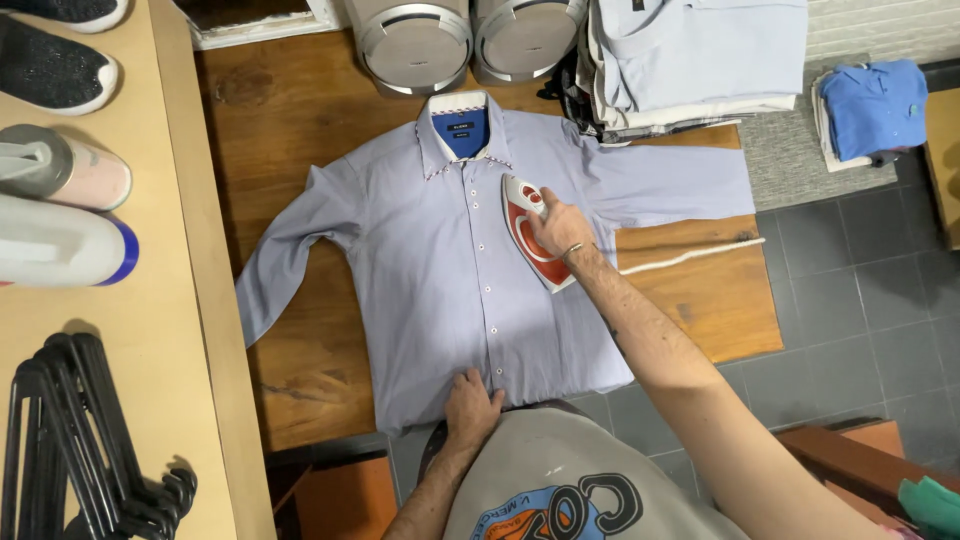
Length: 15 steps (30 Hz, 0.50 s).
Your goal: Ironing a light blue button-down shirt on a wooden table in a stockroom
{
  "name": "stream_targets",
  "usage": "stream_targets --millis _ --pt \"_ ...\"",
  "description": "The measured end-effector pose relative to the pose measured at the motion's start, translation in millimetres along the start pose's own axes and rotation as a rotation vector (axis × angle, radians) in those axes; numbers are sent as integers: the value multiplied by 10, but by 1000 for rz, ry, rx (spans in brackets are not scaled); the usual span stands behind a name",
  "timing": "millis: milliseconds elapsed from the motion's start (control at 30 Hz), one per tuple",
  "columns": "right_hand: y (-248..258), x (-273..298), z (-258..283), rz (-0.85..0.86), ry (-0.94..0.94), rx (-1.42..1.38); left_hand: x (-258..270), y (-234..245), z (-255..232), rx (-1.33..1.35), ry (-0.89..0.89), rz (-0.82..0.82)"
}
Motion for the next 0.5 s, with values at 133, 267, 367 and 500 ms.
stream_targets --millis 133,267,367,500 --pt "-18 -123 183 21 42 -12 20 -45 4 -48 -5 -13" --pt "-32 -293 357 32 80 -18 -33 -73 1 -56 -21 -31" --pt "-79 -339 368 45 103 -4 -21 -109 8 -81 -11 -18" --pt "-236 -419 262 48 122 21 2 -24 -12 -54 31 22"
Point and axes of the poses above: each hand's wrist, its own x-axis away from the middle knuckle, its own y-axis out of the back of the hand, z = x × y, the point moved 7 cm from there along -x, towards the middle knuckle, and after that the axes turned 10 degrees about -z, right-handed, at the moved point
